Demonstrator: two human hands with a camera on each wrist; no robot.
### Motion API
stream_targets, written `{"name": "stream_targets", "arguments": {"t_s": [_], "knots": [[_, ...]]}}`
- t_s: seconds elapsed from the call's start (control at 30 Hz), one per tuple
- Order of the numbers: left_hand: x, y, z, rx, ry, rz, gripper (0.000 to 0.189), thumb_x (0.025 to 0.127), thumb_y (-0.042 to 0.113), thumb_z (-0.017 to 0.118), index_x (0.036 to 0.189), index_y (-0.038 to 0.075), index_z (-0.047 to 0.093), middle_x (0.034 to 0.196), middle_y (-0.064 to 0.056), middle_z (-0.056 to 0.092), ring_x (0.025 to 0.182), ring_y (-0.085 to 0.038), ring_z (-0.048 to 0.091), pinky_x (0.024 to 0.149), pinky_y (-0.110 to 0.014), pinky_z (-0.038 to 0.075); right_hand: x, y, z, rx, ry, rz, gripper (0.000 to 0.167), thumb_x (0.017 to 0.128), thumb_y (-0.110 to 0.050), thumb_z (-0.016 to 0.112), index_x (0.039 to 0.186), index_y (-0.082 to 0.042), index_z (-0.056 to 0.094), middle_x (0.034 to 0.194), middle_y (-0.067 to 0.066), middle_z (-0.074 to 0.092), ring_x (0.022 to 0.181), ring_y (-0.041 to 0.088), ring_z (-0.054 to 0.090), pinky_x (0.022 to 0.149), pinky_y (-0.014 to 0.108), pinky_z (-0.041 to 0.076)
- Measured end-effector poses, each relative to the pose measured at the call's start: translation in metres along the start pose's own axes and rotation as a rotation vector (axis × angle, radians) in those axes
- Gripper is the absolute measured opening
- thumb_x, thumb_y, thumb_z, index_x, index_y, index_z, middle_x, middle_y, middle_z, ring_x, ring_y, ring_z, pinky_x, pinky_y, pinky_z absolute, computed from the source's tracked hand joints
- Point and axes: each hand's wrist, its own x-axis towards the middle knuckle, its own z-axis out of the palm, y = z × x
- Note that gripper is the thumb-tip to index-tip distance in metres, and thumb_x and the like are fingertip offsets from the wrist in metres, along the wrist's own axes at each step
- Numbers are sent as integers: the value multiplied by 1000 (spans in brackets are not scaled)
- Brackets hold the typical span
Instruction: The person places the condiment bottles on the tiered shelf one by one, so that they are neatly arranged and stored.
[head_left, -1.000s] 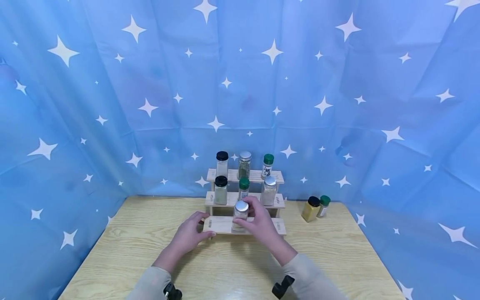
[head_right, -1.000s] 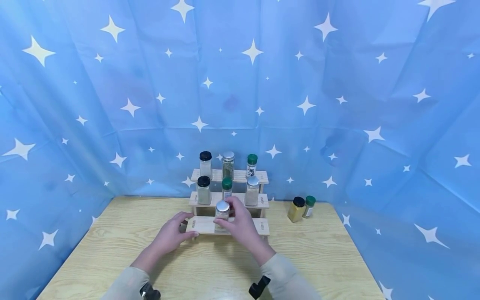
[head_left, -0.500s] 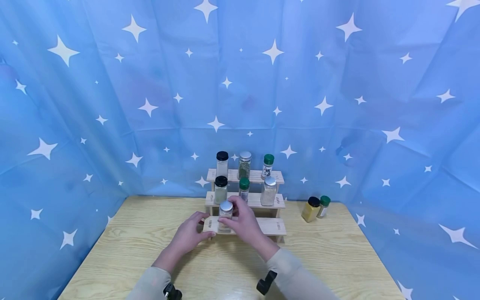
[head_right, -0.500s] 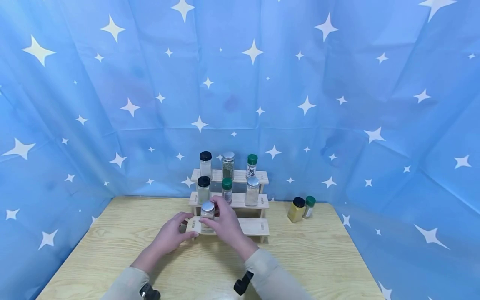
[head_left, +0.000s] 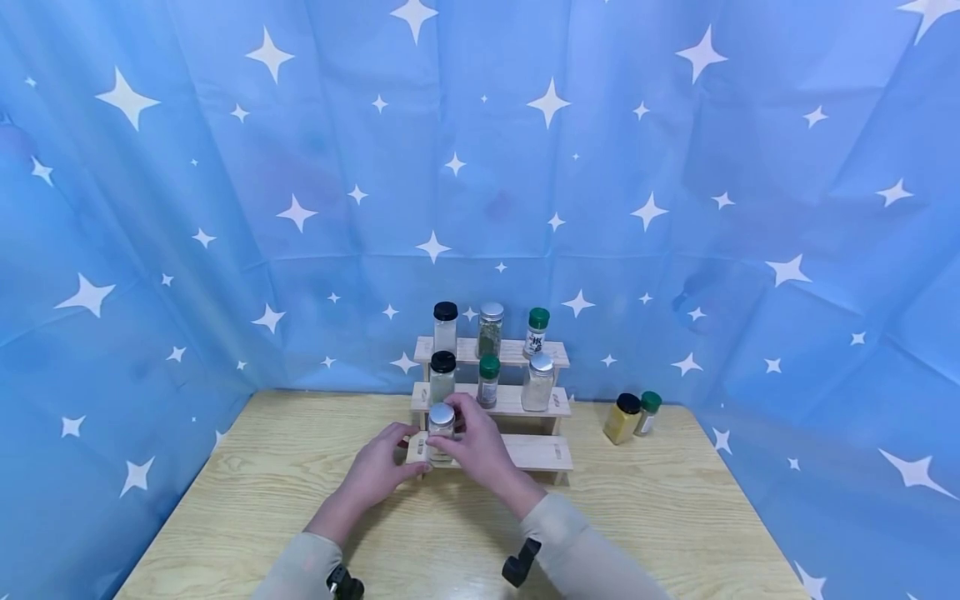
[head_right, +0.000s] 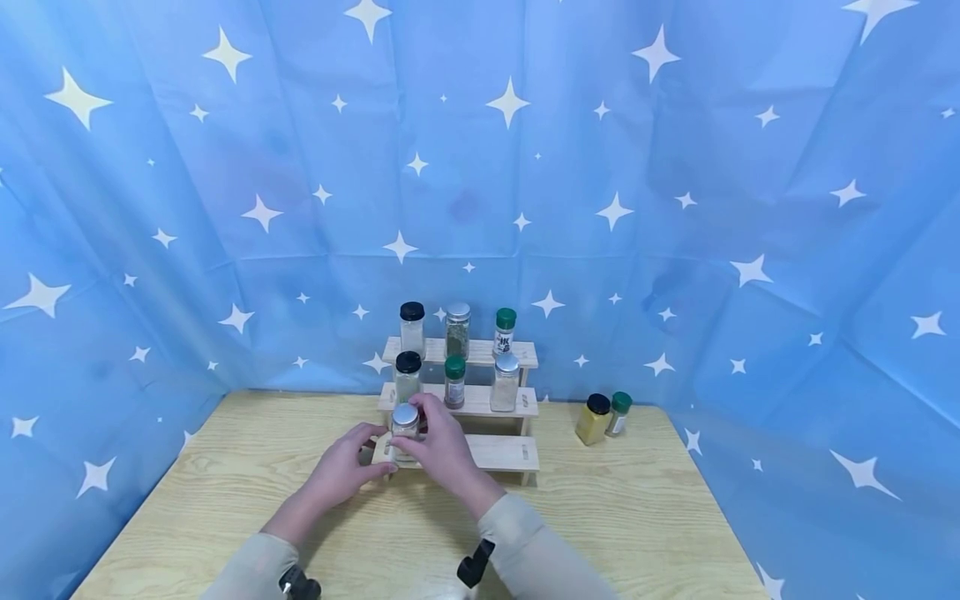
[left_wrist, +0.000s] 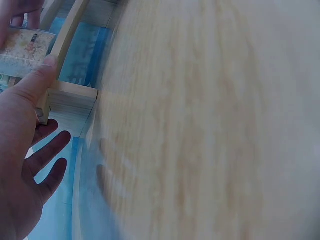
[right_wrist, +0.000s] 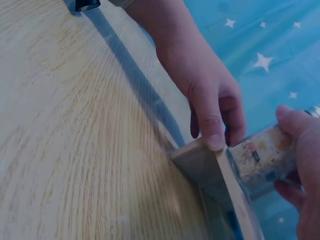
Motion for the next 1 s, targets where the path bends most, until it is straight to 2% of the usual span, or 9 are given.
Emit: {"name": "stream_targets", "arguments": {"t_s": [0.3, 0.57, 0.8, 1.0], "knots": [[1, 0, 2, 11, -2, -26, 67, 90, 41, 95, 146, 14, 67, 140, -2, 69, 121, -27, 72, 101, -51, 63, -6, 5, 6, -25, 38, -22, 63, 96, -24, 91, 146, -17, 54, 135, -3, 62, 118, 15, 66, 93, 32, 64], [0, 2, 1, 12, 1, -11, 67, 90, 41, 95, 144, 13, 68, 139, -3, 69, 119, -29, 72, 100, -52, 63, -7, 7, 8, -52, 41, -18, 66, 95, -26, 91, 148, -17, 53, 136, -3, 60, 118, 15, 65, 92, 32, 63], [2, 0, 2, 12, 2, -1, 67, 90, 43, 95, 144, 13, 68, 137, -1, 70, 118, -26, 72, 100, -52, 62, -12, 5, 5, -81, 60, -42, 83, 90, -26, 96, 156, -13, 48, 136, 1, 60, 119, 17, 65, 99, 35, 63], [1, 0, 2, 14, 9, -3, 68, 89, 42, 95, 144, 12, 68, 136, 0, 70, 119, -26, 72, 101, -52, 62, -27, 3, -12, -77, 83, 50, 89, 87, -34, 98, 158, -15, 47, 134, 3, 62, 122, 19, 64, 103, 47, 62]]}}
